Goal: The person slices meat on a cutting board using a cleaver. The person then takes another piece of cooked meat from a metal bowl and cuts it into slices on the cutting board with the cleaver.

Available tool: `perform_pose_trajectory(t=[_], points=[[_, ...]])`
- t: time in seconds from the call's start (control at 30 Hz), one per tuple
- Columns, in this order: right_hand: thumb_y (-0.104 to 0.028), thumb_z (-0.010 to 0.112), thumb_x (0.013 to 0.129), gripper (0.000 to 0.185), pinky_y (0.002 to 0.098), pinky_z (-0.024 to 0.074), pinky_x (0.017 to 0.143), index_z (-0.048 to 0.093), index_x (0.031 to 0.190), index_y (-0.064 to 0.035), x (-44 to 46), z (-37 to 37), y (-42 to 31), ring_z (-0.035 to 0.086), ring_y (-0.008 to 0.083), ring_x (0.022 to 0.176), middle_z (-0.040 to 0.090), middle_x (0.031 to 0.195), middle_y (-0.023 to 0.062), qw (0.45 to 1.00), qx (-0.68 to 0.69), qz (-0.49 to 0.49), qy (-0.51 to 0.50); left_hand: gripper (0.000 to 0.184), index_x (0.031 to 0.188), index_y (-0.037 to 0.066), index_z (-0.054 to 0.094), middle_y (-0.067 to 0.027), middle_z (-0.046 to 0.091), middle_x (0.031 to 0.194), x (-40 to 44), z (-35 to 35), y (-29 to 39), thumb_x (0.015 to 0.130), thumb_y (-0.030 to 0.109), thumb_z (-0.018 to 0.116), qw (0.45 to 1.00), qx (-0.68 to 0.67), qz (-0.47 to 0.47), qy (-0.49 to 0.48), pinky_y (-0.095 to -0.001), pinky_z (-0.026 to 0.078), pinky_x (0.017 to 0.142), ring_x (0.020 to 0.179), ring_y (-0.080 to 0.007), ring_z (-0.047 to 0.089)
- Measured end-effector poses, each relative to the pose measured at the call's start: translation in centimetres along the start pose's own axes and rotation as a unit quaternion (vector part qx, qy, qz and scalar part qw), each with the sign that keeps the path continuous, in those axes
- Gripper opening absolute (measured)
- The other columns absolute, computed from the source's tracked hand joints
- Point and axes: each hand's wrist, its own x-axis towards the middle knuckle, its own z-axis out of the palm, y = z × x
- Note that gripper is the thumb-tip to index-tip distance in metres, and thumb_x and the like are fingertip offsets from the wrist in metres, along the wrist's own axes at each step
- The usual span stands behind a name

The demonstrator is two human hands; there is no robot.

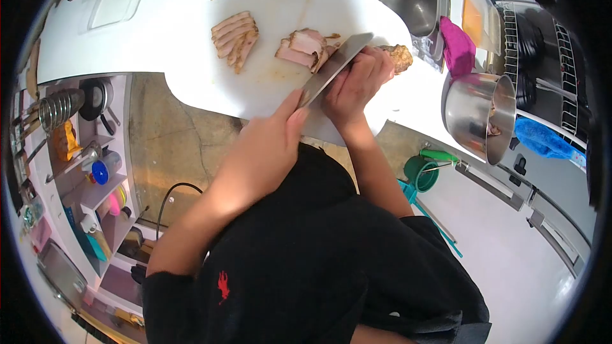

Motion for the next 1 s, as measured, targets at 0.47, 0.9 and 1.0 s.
perform_pose_trajectory(t=[0.47,0.9,1.0], points=[[-0.01,0.053,0.073,0.02,0.053,0.031,0.093,0.05,0.091,-0.0028,-0.6,0.6,0.2,0.045,0.0361,0.099,0.054,0.1,0.0164,1.0,0.007,0.023,0.014,0.039,0.126,0.002,0.053,-0.0311,0.062,0.087,2.6,-0.2,2.0,0.104,0.028,0.034,0.998,-0.034,-0.044,-0.039,-0.0576,0.043,0.078,0.09,-0.0515,0.057],[-0.01,0.052,0.077,0.016,0.0513,0.0315,0.093,0.05,0.091,-0.0034,-0.4,0.3,0.0,0.046,0.0342,0.097,0.052,0.1,0.0143,1.0,0.011,0.015,0.014,0.037,0.107,-0.004,0.055,-0.0316,0.061,0.094,3.5,0.7,1.4,0.103,0.026,0.035,1.0,0.022,0.008,-0.015,-0.0558,0.046,0.072,0.087,-0.0494,0.059],[-0.011,0.053,0.077,0.015,0.0508,0.0315,0.093,0.05,0.091,-0.0038,-0.5,0.5,0.1,0.047,0.0338,0.095,0.052,0.097,0.0137,1.0,0.004,0.02,0.02,0.037,0.103,-0.004,0.055,-0.031,0.062,0.08,3.7,2.2,-0.6,0.102,0.028,0.037,0.996,0.034,0.072,0.044,-0.0557,0.047,0.066,0.077,-0.0508,0.059]])
